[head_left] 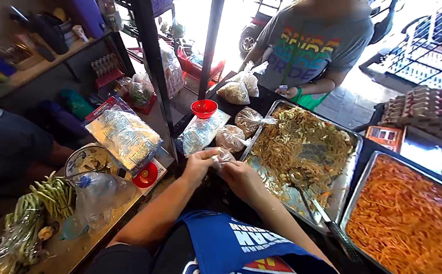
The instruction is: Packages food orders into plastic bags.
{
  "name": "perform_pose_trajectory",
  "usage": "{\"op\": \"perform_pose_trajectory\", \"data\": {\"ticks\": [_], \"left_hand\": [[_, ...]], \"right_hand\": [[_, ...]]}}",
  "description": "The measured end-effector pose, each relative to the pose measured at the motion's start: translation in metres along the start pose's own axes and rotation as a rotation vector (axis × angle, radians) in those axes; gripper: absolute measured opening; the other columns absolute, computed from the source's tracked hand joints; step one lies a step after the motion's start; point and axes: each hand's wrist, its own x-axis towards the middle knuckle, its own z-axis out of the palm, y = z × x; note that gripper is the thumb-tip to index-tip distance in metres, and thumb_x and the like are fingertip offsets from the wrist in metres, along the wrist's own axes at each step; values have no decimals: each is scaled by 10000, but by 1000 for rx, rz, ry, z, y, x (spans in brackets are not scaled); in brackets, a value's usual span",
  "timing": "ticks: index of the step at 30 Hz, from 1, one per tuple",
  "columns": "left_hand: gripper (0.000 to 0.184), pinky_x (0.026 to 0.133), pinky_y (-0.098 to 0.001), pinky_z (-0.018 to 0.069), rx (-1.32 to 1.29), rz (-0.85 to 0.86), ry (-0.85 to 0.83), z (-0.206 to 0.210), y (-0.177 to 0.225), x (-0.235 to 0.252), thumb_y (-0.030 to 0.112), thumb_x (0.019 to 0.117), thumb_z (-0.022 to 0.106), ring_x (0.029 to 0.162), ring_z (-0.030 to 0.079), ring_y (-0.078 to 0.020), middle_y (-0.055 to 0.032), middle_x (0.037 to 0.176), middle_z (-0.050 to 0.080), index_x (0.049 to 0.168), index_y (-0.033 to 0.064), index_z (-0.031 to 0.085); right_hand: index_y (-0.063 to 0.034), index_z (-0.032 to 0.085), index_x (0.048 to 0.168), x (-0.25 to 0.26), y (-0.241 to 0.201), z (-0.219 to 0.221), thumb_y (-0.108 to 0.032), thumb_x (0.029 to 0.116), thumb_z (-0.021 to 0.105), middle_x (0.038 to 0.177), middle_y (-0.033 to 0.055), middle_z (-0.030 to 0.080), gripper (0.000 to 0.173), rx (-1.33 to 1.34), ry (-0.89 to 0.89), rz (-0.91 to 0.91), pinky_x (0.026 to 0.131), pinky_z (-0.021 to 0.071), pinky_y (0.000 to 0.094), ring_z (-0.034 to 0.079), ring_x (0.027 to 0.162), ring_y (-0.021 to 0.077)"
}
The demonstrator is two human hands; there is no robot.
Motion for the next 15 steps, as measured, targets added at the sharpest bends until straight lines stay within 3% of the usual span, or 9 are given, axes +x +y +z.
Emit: {"op": "perform_pose_trajectory", "data": {"ticks": [2,3,5,6,9,12,13,15], "left_hand": [[448,1010,-369,558,290,211,-39,1,-15,3,106,970,670,1063,718,-181,-137,1120,751,1397,-6,594],[482,1069,-407,504,481,348,-43,4,-21,3,121,967,662,1108,698,-206,-121,1104,762,1432,23,580],[517,1098,-506,431,709,577,-45,8,-28,5,130,935,696,1067,695,-251,-71,987,783,1441,89,598],[527,1104,-503,418,770,634,-66,8,-26,6,134,926,715,1044,692,-232,-37,947,782,1441,125,603],[466,1060,-484,441,786,711,-191,3,-13,8,73,879,714,1041,663,-256,-60,931,743,1339,85,645],[331,1001,-485,491,757,807,-255,3,-6,9,33,841,721,1043,669,-294,-115,996,737,1171,32,706],[286,997,-469,494,775,849,-255,3,-4,7,15,858,705,1034,673,-286,-108,982,740,1143,39,718],[201,969,-453,510,795,1030,-191,3,1,6,-14,901,651,1006,683,-288,-106,947,735,1079,36,730]], "right_hand": [[-50,726,994,1,9,-8,-241,1028,572,944,108,717,247,35,-23,80,815,592,458,705,889,250],[-55,732,1004,0,15,-13,-263,1029,578,946,98,719,260,58,-35,122,824,589,440,701,882,224],[-61,744,1009,-4,24,-19,-276,1014,607,935,92,723,255,112,-45,178,803,586,432,693,846,197],[-60,739,1009,-4,26,-18,-283,1000,623,908,88,712,252,152,-42,191,758,579,421,672,799,184],[-34,680,1118,-4,31,-15,-321,907,727,947,93,656,360,328,-84,210,665,536,346,594,732,142],[-53,581,1233,-3,37,-3,-342,752,826,944,-19,592,613,528,-135,236,691,506,188,553,755,2],[-67,586,1205,-1,34,3,-353,758,835,916,-51,590,586,570,-130,243,694,499,173,547,748,-18],[-100,642,1083,3,20,12,-316,809,779,825,-112,661,375,575,-63,294,685,545,156,606,714,-67]]}}
